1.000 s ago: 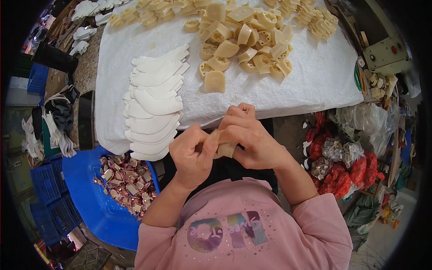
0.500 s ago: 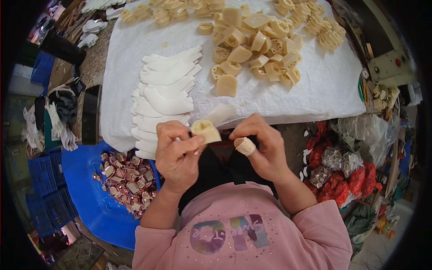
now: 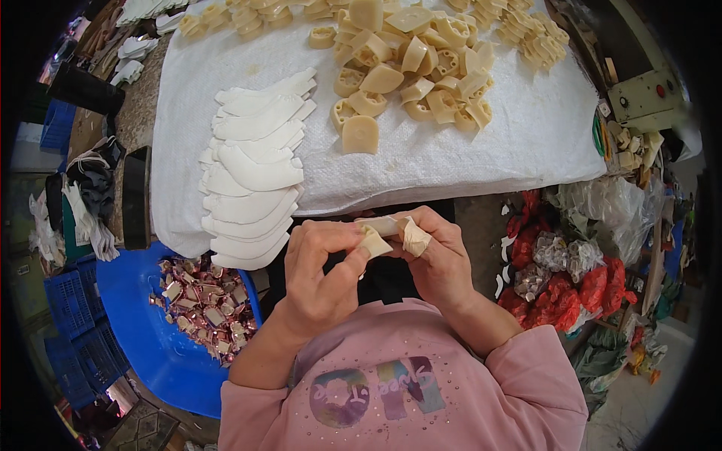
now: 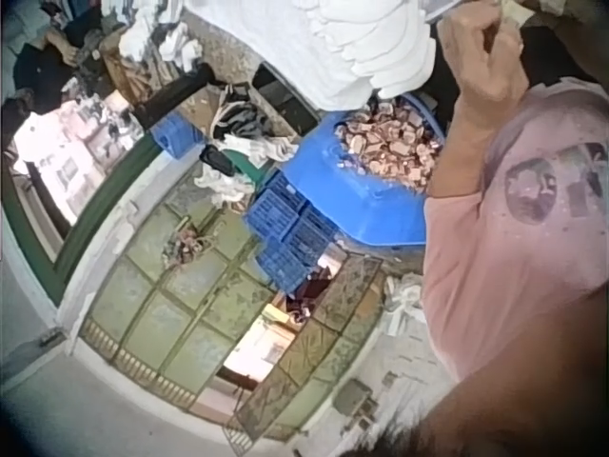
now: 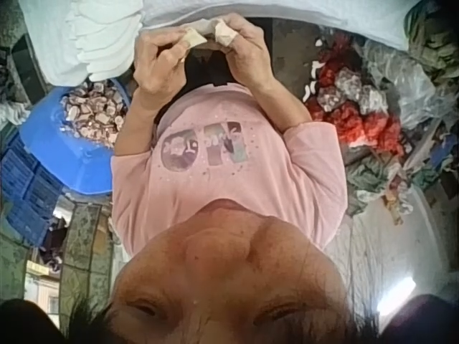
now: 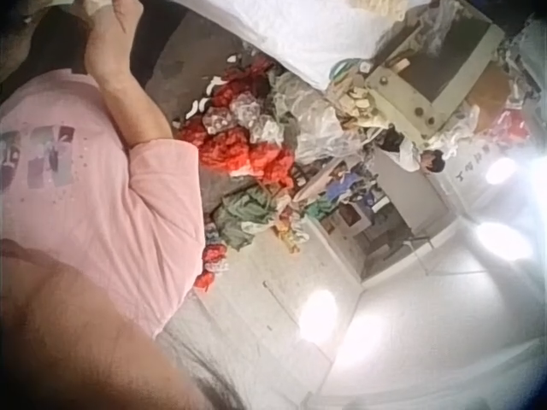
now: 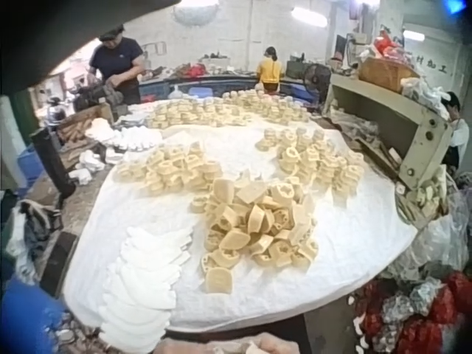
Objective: The recorder is manually assembling cream-colored plastic shoe heel components with white inner liners.
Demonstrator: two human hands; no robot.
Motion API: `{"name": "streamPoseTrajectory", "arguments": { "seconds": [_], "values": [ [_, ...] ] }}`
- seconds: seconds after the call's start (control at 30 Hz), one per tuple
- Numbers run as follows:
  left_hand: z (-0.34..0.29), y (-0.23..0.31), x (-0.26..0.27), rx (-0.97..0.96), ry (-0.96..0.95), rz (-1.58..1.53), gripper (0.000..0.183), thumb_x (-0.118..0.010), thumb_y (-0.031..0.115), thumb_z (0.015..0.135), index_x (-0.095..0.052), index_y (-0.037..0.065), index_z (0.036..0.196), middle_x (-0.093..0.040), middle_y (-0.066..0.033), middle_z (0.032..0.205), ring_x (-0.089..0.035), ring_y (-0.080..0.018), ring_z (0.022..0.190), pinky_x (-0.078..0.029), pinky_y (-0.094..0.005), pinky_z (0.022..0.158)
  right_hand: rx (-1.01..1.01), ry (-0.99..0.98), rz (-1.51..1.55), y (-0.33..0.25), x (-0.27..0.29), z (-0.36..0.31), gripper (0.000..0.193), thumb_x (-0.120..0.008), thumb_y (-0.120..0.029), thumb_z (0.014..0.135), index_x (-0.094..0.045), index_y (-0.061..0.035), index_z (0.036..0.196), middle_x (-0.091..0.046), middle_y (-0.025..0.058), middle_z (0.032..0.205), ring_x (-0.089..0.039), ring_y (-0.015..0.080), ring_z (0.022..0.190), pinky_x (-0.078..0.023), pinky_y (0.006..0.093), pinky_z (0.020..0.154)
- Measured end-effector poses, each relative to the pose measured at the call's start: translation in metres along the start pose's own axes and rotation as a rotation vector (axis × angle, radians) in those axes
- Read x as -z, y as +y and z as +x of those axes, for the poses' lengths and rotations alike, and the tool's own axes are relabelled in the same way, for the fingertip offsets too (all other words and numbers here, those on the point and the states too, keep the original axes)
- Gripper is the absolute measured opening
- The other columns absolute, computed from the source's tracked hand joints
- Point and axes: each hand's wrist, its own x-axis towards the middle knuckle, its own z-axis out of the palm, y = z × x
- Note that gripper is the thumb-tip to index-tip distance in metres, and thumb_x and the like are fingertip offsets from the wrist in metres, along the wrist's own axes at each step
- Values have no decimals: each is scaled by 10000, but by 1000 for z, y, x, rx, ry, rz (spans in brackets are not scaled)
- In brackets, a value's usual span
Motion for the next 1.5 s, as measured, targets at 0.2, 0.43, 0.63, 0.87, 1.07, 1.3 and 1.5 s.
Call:
{"name": "streamPoseTrajectory", "arguments": {
  "seconds": [0.2, 0.43, 0.63, 0.87, 1.07, 1.3, 1.5],
  "values": [
    [6, 5, -5, -73, -75, 270, 160, -642, -22, 657, -541, 17, 775, -535, -111, 837, -507, -234, 645, -312, -326, 503, 83, 4, -220, -6, -17, 4, 258, -457, -96, 927, -558, 62, 1105, -644, 136, 1010, -634, 184, 914, -517, 309, 837],
    [7, 1, 1, 81, -192, 272, 193, -635, -74, 656, -543, 6, 806, -528, -121, 820, -500, -250, 679, -380, -333, 557, 286, -80, -715, -6, -9, 17, 240, -483, -150, 929, -580, 34, 1049, -653, 102, 857, -640, 137, 743, -500, 283, 634],
    [1, 1, 1, 283, -63, -169, 185, -614, -114, 749, -509, 10, 836, -586, -155, 905, -617, -265, 833, -496, -306, 674, -93, -305, -253, -22, 21, 40, 265, -632, -109, 866, -577, 8, 1097, -634, 80, 961, -607, 131, 914, -498, 274, 794],
    [-4, -3, -2, 152, -169, -251, 195, -636, -152, 654, -540, -18, 759, -591, -154, 899, -596, -263, 784, -483, -292, 633, -167, -522, -297, -26, 24, 48, 417, -749, -35, 742, -563, 13, 1113, -600, 92, 1070, -594, 148, 972, -476, 316, 901],
    [-5, -4, -1, 240, -146, -185, 169, -656, -54, 776, -531, 14, 867, -580, -165, 927, -583, -221, 795, -475, -283, 674, -155, -372, -277, -15, 20, 48, 407, -689, -151, 837, -531, 4, 1178, -634, 53, 913, -611, 121, 872, -488, 260, 784],
    [-9, -5, -3, 496, 86, -409, 165, -657, 25, 837, -570, -12, 973, -589, -139, 999, -559, -145, 869, -462, -249, 736, 174, -271, -266, -9, 17, 42, 352, -579, -203, 913, -522, -47, 1222, -613, 79, 1010, -559, 167, 924, -446, 311, 853],
    [-5, 7, -14, 748, 131, -622, 161, -660, -24, 817, -576, -28, 955, -603, -123, 1013, -573, -119, 871, -477, -247, 759, 456, -294, -663, -8, 9, 43, 206, -581, -60, 815, -566, -60, 1020, -538, 86, 1044, -442, 261, 1020, -366, 360, 903]
  ]
}}
